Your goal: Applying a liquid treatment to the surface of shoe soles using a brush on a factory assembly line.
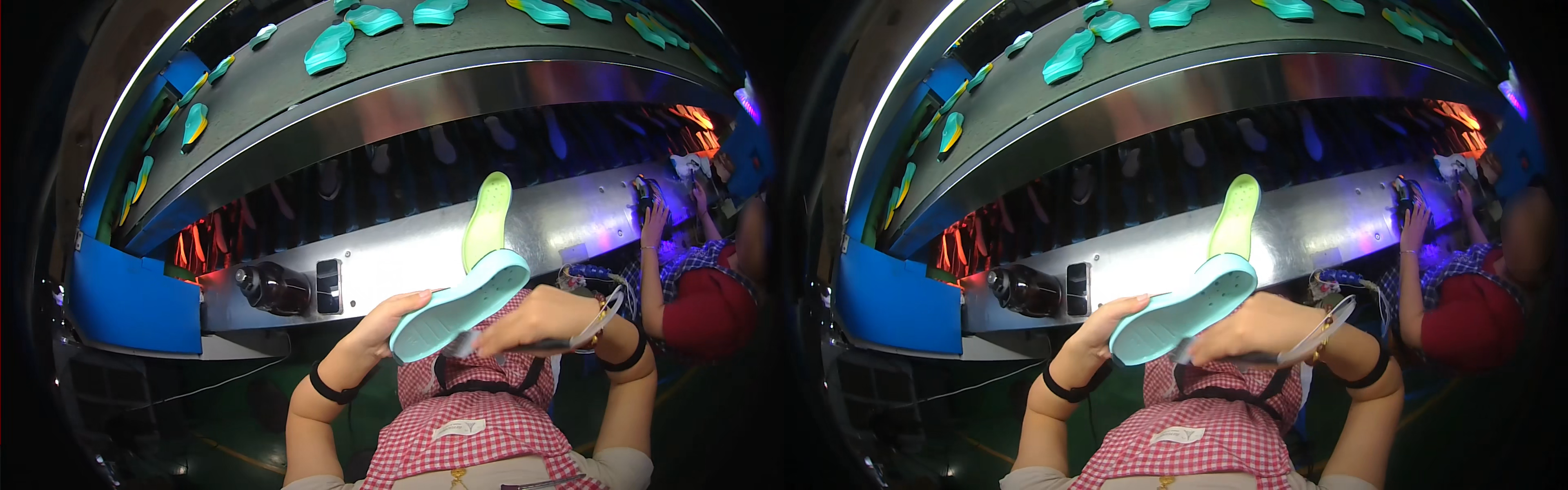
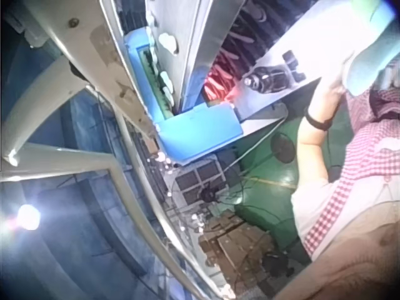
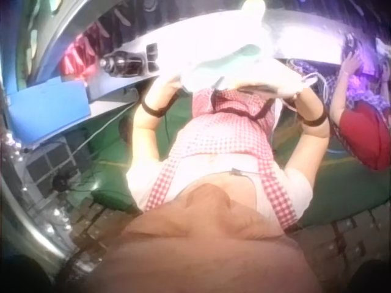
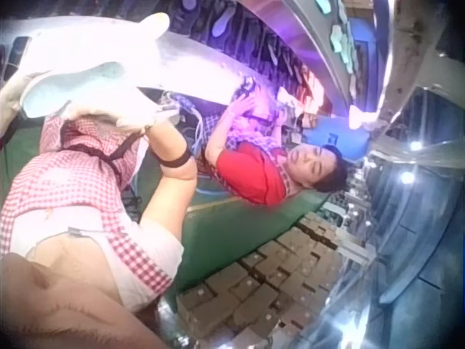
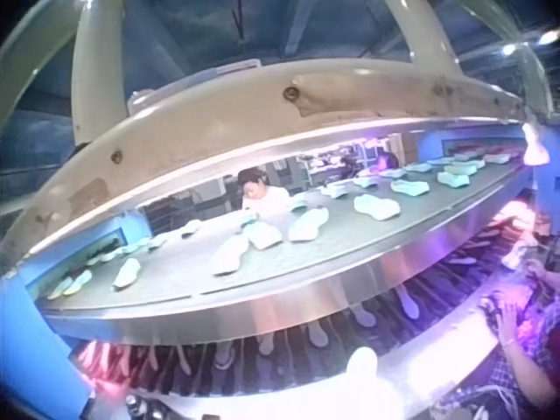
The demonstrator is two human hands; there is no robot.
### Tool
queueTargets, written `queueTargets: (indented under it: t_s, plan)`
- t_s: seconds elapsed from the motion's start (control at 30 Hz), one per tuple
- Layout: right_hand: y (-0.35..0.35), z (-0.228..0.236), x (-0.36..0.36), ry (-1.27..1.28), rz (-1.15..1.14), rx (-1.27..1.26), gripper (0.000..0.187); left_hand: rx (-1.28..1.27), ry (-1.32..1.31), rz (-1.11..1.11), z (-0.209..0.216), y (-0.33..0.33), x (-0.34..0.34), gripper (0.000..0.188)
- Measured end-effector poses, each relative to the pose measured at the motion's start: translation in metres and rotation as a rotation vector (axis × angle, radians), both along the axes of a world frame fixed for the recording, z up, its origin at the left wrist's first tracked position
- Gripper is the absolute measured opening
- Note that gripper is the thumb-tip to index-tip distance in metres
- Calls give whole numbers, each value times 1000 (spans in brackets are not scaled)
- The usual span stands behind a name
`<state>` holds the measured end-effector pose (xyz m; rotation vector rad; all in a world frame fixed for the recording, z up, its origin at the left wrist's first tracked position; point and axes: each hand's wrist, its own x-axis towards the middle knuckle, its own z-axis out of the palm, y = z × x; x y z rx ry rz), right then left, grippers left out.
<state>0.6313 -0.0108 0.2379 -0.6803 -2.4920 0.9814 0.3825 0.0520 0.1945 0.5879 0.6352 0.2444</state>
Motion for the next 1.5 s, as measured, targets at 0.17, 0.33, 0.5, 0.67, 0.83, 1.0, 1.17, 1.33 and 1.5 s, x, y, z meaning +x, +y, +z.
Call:
queueTargets:
  t_s: [0.17, 0.33, 0.5, 0.67, 0.83, 1.0, 1.17, 1.33, 1.5]
  plan:
    - [-1, -7, 3, -109, -12, 123, 28, 49, 60, 18, 2, -1, 4, 45]
    - [7, 9, 15, -74, -72, -58, 26, 25, 62, 27, 9, -3, -3, 45]
    - [1, -24, 25, -37, -116, -51, 27, 129, 102, 102, 1, 0, -6, 45]
    - [-7, -21, -4, 333, -256, -491, 26, -51, -73, 263, -15, -5, 0, 46]
    - [-15, -54, -27, 557, -595, -564, 21, -76, -212, 294, -18, -7, 17, 47]
    - [-22, -55, -34, 525, -675, -415, 20, -93, -261, 403, -25, -10, 20, 46]
    - [-10, -72, -31, 595, -808, -25, 19, -107, -250, 448, -41, -7, 18, 45]
    - [-1, -69, -29, 486, -897, 162, 19, -50, -245, 455, -40, -6, 18, 44]
    - [29, -91, -25, 569, -1145, 227, 15, -128, -279, 469, -51, -14, 23, 41]
